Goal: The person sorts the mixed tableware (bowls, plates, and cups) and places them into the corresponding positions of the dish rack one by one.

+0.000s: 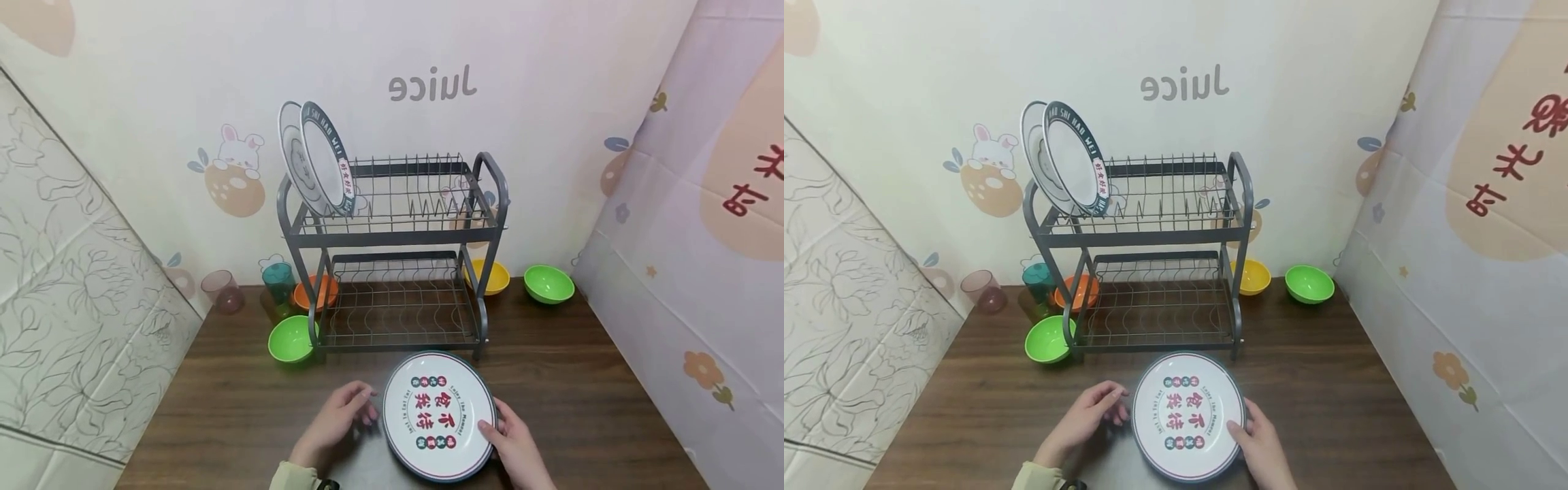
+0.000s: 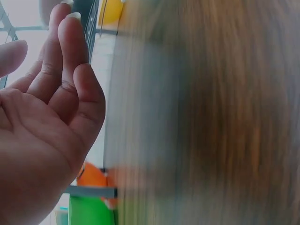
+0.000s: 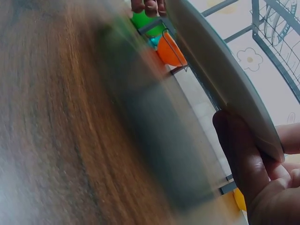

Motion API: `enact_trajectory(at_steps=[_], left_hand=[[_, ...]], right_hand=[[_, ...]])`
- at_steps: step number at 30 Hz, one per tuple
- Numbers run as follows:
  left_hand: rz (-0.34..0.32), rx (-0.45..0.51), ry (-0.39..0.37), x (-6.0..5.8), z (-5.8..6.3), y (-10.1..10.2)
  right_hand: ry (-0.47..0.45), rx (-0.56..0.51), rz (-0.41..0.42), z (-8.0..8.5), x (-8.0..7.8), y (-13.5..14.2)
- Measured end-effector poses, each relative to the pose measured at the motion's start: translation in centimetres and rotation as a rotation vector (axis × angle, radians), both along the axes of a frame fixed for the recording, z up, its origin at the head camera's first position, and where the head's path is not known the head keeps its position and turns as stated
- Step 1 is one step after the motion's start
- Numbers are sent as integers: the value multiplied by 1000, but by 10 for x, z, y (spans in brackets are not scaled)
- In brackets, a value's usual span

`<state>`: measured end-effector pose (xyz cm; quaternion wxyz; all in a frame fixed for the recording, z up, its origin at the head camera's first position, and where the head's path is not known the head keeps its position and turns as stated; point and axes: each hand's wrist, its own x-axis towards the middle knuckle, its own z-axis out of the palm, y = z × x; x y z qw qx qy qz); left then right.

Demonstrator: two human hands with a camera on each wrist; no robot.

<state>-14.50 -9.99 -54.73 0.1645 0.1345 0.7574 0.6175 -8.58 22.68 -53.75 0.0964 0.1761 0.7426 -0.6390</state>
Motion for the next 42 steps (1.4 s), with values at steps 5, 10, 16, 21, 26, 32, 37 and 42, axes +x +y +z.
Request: enact_trajectory(at_steps=[5,10,16,21,26,32,37,42], left_hand=[[49,-17,7,-1,2,-19],[134,-11,-2,-2,3,-39],[225,27,-40,3,-2,-58],[273,52,-71,10,-7,-71],[292,44,-82,13,-10,-77],[289,60,-93,13,-10,-76],[248,76,-104,13,-12,-67],[184,82,-100,13,-13,-54]], right_hand=[[-1,9,-5,0,0,5],[2,7,-28,3,-2,14],[23,46,-42,10,-8,30],[58,136,-74,22,-11,38],[144,299,-144,32,-11,39],[316,427,-231,38,-14,37],[437,498,-282,43,-15,38],[611,510,-305,53,-20,40]])
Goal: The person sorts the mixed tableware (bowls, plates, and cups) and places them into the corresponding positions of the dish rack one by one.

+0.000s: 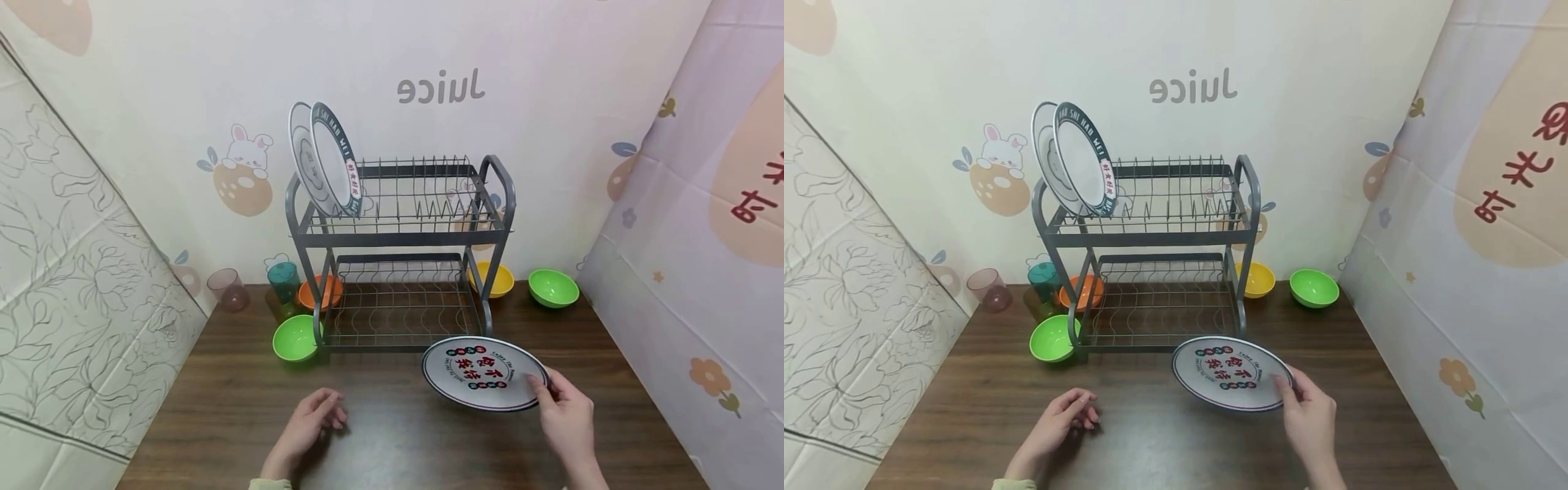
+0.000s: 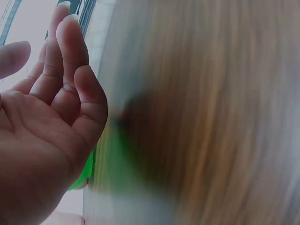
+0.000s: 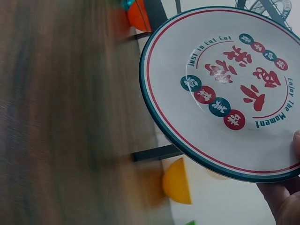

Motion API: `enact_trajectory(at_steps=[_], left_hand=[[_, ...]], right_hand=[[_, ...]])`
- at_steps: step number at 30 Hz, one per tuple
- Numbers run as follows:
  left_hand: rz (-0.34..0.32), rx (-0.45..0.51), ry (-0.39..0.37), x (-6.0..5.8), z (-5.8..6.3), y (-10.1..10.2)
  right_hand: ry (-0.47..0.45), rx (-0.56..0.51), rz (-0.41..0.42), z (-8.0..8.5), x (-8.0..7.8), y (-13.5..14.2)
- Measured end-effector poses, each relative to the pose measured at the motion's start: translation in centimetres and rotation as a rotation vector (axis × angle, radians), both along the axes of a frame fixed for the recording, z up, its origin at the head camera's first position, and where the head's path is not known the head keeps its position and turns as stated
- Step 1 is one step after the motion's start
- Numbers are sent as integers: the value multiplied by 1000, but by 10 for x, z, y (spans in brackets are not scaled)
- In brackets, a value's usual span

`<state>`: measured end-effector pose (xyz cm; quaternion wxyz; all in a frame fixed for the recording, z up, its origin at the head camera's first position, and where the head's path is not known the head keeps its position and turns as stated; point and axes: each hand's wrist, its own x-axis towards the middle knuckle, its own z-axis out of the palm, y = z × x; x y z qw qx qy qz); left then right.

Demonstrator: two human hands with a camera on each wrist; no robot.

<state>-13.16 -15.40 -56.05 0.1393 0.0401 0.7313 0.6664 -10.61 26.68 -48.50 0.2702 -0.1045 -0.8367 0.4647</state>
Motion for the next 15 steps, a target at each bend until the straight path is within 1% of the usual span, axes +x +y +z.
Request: enact_trajectory(at_steps=[3,5,7,12,15], left_hand=[[-36,14,-4,0,-1,8],[-52,25,-13,0,-2,12],[-65,37,-20,1,-3,16],[-103,67,-29,3,-6,24],[-116,74,-27,3,-4,28]], right_hand=[[90,42,17,7,-4,1],[149,72,44,11,-7,2],[190,126,66,15,-9,2],[289,228,165,22,-14,3],[384,255,209,27,-18,2]])
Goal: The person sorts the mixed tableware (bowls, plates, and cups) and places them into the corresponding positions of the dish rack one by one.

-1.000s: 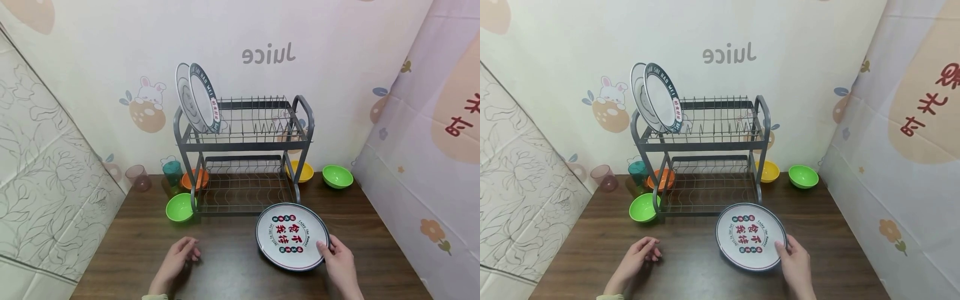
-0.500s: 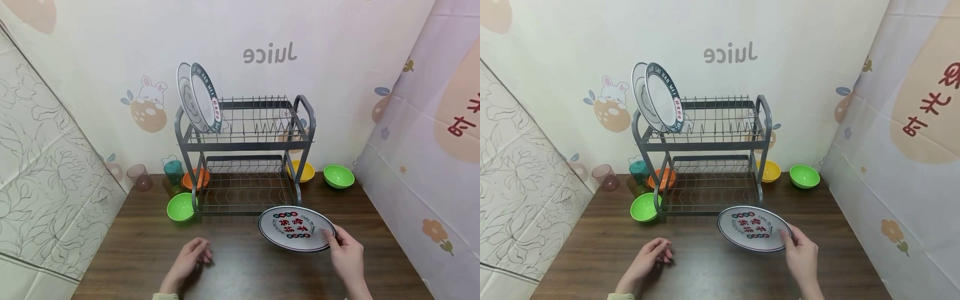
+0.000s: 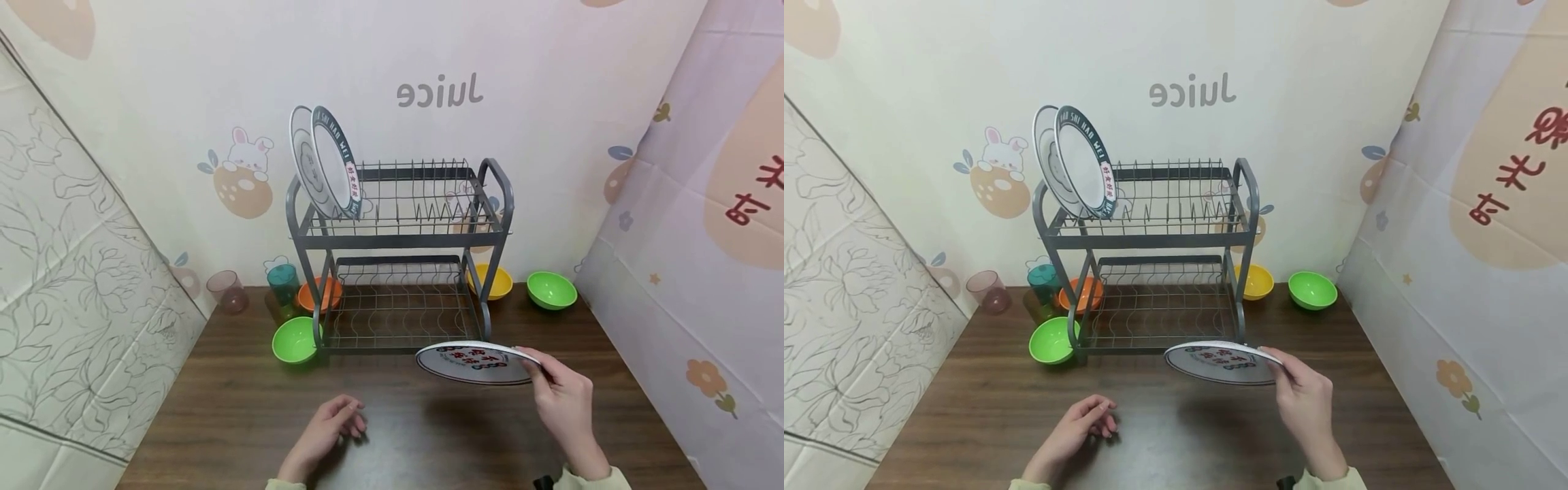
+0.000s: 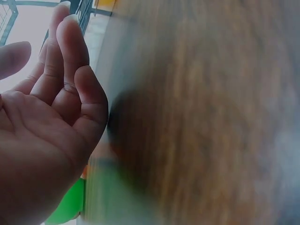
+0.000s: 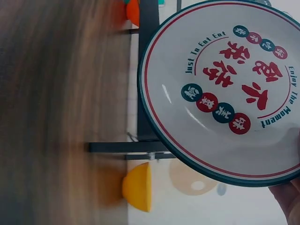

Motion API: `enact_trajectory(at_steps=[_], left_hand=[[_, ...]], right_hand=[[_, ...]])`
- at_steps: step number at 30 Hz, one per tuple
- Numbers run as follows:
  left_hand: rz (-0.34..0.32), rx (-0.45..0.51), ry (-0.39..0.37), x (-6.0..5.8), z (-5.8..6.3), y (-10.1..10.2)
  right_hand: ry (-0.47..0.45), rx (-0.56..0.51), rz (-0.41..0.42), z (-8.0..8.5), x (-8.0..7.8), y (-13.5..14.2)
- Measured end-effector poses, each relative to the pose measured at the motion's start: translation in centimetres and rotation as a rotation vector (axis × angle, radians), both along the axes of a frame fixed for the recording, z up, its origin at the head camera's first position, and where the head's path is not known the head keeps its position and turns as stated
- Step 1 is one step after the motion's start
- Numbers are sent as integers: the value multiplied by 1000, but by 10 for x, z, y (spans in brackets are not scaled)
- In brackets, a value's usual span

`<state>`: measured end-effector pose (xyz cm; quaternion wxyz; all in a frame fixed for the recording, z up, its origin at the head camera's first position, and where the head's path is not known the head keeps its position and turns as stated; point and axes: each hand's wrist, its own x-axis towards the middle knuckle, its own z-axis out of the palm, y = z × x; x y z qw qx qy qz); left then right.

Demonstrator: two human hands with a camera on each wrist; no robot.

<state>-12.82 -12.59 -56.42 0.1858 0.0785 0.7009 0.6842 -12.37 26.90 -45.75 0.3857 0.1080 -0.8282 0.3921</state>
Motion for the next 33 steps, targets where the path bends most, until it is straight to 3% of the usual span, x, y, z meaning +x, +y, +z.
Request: enact_trajectory(at_steps=[5,16,24,33], left_hand=[[2,-12,6,0,5,4],[-65,34,27,0,0,18],[-33,-29,27,-2,6,10],[9,-35,12,-2,5,-5]], right_hand=[[131,21,49,18,-5,-4],[304,-19,74,95,0,-19],[452,-91,128,131,-21,-11],[476,-73,185,162,-47,-8]])
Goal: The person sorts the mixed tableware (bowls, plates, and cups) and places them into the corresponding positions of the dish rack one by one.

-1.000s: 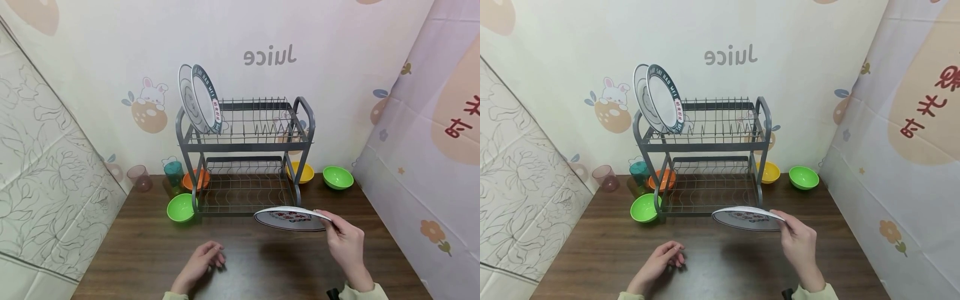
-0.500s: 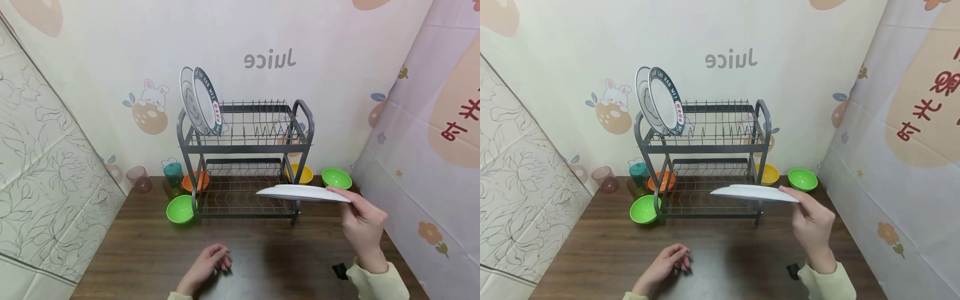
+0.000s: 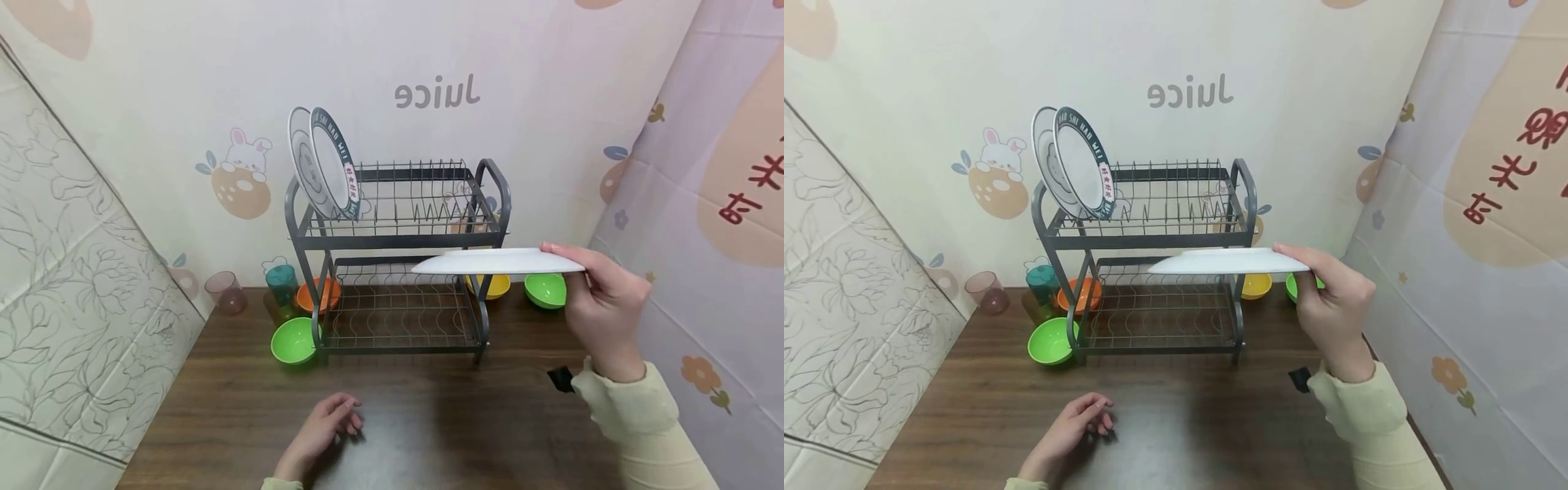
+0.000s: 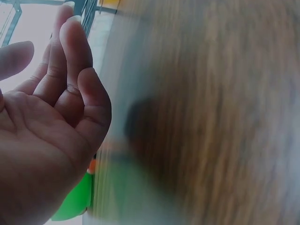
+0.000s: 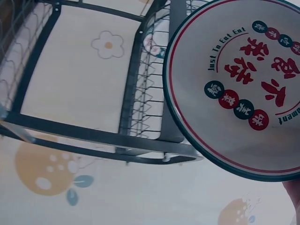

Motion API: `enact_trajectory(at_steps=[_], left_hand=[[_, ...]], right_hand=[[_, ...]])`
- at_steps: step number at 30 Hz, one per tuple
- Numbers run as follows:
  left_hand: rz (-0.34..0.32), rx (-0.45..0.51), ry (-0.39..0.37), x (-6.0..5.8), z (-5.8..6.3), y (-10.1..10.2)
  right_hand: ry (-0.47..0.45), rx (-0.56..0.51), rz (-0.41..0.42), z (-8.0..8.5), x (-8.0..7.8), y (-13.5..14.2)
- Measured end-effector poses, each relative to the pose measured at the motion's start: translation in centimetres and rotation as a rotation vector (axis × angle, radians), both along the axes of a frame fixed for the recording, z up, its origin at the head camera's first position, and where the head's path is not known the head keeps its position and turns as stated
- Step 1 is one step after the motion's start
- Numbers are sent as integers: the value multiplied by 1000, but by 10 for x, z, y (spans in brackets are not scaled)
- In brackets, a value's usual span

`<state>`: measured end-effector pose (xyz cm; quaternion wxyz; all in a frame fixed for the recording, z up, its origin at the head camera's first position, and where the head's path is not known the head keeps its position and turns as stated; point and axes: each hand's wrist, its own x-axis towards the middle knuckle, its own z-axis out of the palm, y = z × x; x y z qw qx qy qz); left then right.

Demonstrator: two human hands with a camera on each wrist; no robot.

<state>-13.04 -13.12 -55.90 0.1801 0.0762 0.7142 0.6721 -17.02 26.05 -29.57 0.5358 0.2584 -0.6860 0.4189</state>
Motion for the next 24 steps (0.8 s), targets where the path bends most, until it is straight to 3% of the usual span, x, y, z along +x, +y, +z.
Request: enact_trajectory(at_steps=[5,9,13,17,20,24], left_hand=[[30,-4,3,1,2,-6],[36,-13,2,1,2,-10],[42,-10,-5,-1,0,-12],[48,-4,-13,-1,-2,-12],[53,0,-16,0,-2,-14],[71,-7,-21,3,-1,-20]], right_hand=[[40,-7,28,24,-9,-9],[122,-35,57,49,-20,-23],[190,-33,36,72,-37,-33],[167,49,8,86,-55,-34],[146,116,32,91,-70,-33],[198,208,47,97,-89,-35]])
